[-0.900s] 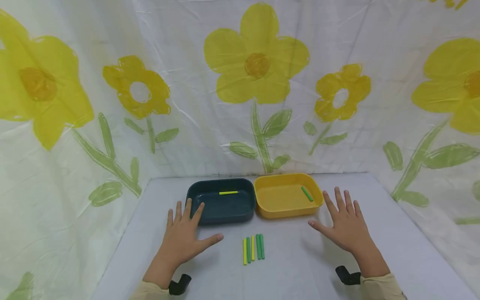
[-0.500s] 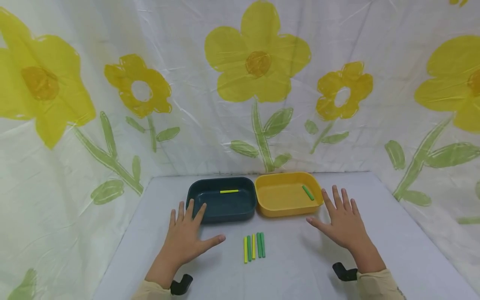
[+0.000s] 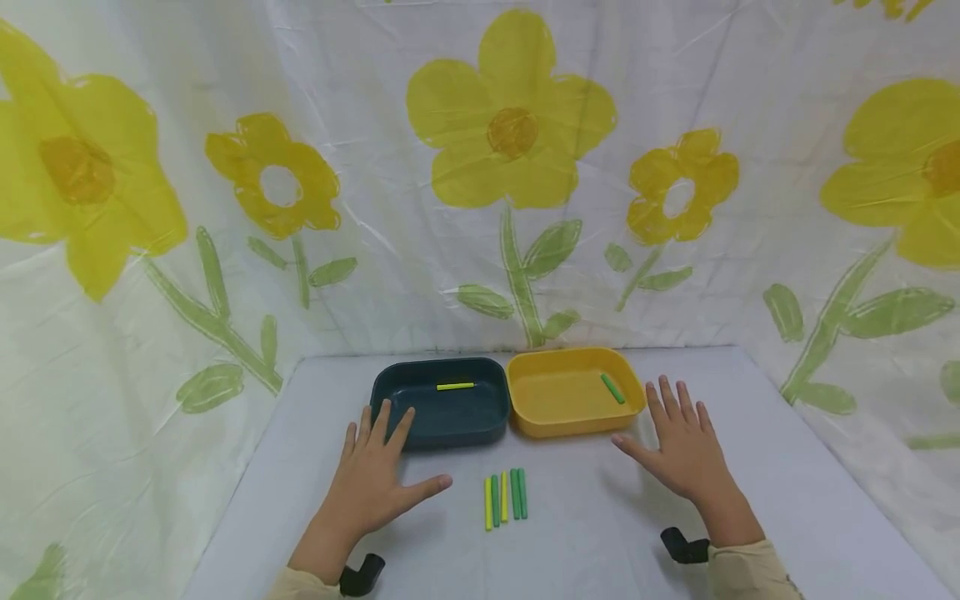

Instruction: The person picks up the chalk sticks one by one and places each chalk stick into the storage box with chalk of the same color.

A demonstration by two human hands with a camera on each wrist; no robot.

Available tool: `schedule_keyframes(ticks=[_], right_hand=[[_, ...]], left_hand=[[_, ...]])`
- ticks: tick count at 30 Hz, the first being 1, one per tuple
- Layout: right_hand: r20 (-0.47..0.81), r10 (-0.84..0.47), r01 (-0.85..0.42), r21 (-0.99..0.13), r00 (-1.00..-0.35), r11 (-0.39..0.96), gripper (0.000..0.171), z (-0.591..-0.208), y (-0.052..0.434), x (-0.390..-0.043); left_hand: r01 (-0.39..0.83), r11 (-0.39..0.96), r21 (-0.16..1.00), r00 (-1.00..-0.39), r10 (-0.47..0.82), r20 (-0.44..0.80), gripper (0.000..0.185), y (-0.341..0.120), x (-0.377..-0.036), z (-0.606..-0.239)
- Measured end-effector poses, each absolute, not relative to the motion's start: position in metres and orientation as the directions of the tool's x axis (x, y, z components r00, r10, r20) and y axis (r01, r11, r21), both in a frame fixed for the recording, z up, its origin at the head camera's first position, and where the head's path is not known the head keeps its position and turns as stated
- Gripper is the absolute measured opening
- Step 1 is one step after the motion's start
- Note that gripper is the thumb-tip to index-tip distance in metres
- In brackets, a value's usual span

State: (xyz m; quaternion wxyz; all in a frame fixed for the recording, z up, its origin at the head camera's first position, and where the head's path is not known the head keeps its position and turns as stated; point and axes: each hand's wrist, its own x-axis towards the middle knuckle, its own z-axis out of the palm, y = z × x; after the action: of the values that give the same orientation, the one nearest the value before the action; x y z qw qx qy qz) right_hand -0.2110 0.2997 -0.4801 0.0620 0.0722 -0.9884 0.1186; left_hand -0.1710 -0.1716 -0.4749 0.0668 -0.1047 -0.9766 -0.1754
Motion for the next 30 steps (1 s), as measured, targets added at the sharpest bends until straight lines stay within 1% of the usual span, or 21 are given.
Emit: schedule_keyframes(ticks=[8, 11, 17, 20, 24, 27, 30], right_hand=[[0.148, -0.123, -0.156, -0.237, -0.981, 0.959, 0.117, -0.482, 0.301, -0.215], [0.145, -0.123, -0.157, -0.252, -0.982, 0.955, 0.117, -0.483, 0.299, -0.218], [0.142, -0.112, -0.148, -0.276, -0.984, 0.950, 0.118, -0.486, 0.292, -0.227], [0.132, -0.109, -0.143, -0.283, -0.985, 0.948, 0.119, -0.487, 0.289, -0.233], [0.117, -0.114, -0.143, -0.292, -0.987, 0.946, 0.119, -0.488, 0.284, -0.241], [0.112, -0.120, -0.149, -0.305, -0.986, 0.941, 0.121, -0.489, 0.281, -0.248], [0.109, -0.123, -0.151, -0.307, -0.986, 0.940, 0.122, -0.492, 0.279, -0.256]], left_hand=[[0.228, 0.914, 0.337, -0.971, 0.187, 0.150, 0.119, -0.168, -0.170, -0.476], [0.246, 0.902, 0.355, -0.966, 0.197, 0.167, 0.120, -0.168, -0.169, -0.477], [0.351, 0.823, 0.446, -0.932, 0.262, 0.251, 0.119, -0.161, -0.166, -0.479], [0.397, 0.795, 0.458, -0.914, 0.297, 0.277, 0.117, -0.156, -0.166, -0.482], [0.424, 0.772, 0.473, -0.905, 0.342, 0.254, 0.112, -0.147, -0.164, -0.487], [0.440, 0.744, 0.503, -0.897, 0.386, 0.214, 0.106, -0.139, -0.163, -0.489], [0.444, 0.738, 0.508, -0.891, 0.421, 0.167, 0.101, -0.132, -0.164, -0.494]])
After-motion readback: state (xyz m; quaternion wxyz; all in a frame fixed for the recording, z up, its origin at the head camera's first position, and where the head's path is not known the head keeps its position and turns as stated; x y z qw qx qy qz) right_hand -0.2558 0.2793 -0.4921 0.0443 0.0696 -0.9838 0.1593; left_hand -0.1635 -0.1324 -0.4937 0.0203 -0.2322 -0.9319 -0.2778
